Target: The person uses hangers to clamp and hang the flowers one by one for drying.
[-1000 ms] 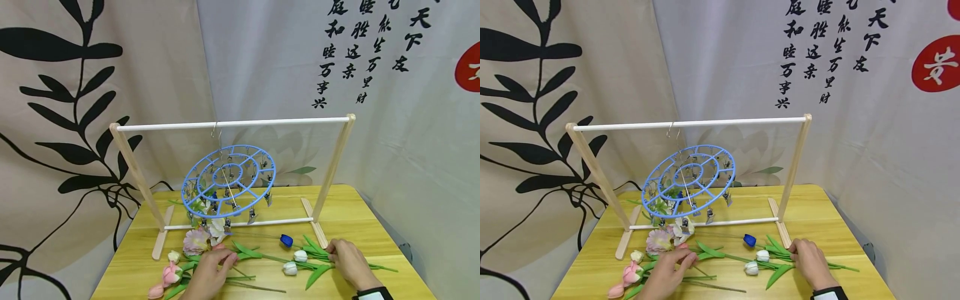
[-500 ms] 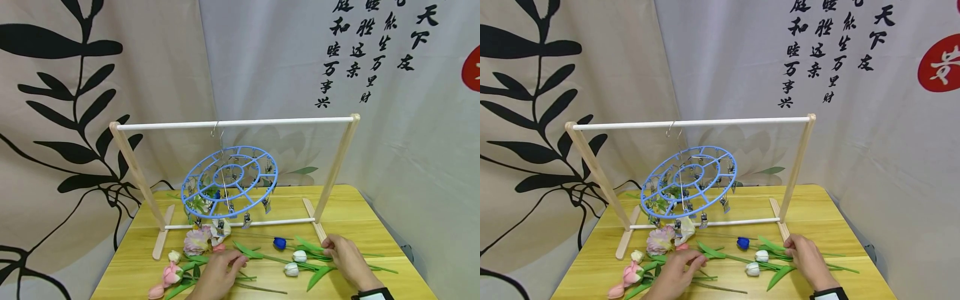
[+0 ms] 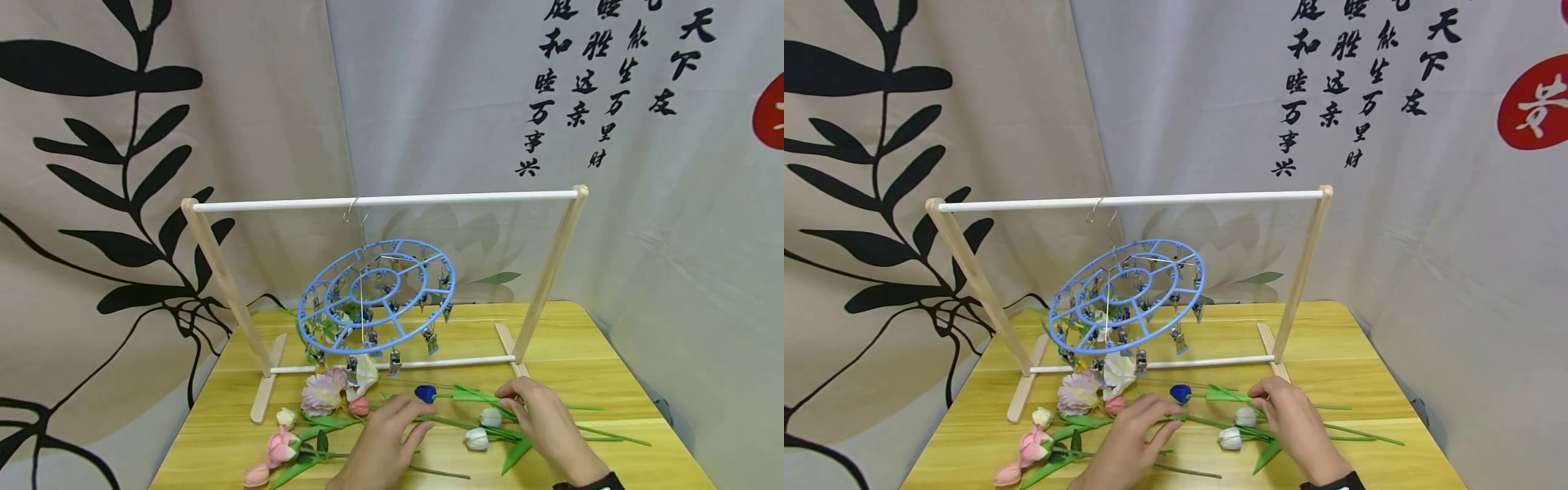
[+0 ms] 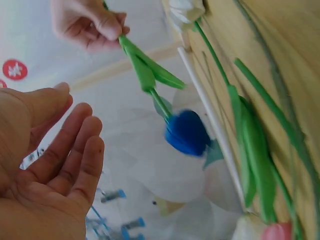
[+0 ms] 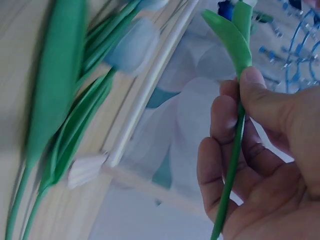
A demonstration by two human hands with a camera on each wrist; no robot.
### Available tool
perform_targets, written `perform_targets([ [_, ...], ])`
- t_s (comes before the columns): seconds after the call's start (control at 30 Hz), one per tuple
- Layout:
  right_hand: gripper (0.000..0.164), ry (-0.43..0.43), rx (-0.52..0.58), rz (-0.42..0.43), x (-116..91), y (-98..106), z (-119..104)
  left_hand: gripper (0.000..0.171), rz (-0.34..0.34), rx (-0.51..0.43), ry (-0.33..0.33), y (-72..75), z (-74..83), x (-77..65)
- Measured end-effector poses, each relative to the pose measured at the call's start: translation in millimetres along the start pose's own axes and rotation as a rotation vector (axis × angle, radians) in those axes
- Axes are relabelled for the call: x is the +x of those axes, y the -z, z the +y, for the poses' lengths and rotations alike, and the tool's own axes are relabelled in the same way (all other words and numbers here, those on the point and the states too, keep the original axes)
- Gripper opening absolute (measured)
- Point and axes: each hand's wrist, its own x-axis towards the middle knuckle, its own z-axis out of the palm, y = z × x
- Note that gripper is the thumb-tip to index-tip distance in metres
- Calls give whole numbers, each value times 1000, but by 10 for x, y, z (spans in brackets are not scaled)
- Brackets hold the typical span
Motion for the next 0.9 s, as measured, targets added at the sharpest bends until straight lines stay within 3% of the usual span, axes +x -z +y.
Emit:
perform_targets([
  [0.2, 21, 129, -10, 6, -26, -90, -289, 26, -7, 156, -114, -93, 132, 163],
  [0.47, 22, 277, 55, 12, -35, -194, -533, 24, -107, 313, -72, -162, 169, 213],
  [0.67, 23, 344, 88, 15, -56, -197, -611, 17, -117, 293, -51, -172, 128, 186],
  [0.8, 27, 331, 21, 57, -73, -139, -656, 17, -100, 250, -37, -146, 93, 162],
  [0.9, 31, 307, -63, 136, -75, -76, -668, 17, -94, 233, -9, -109, 62, 144],
])
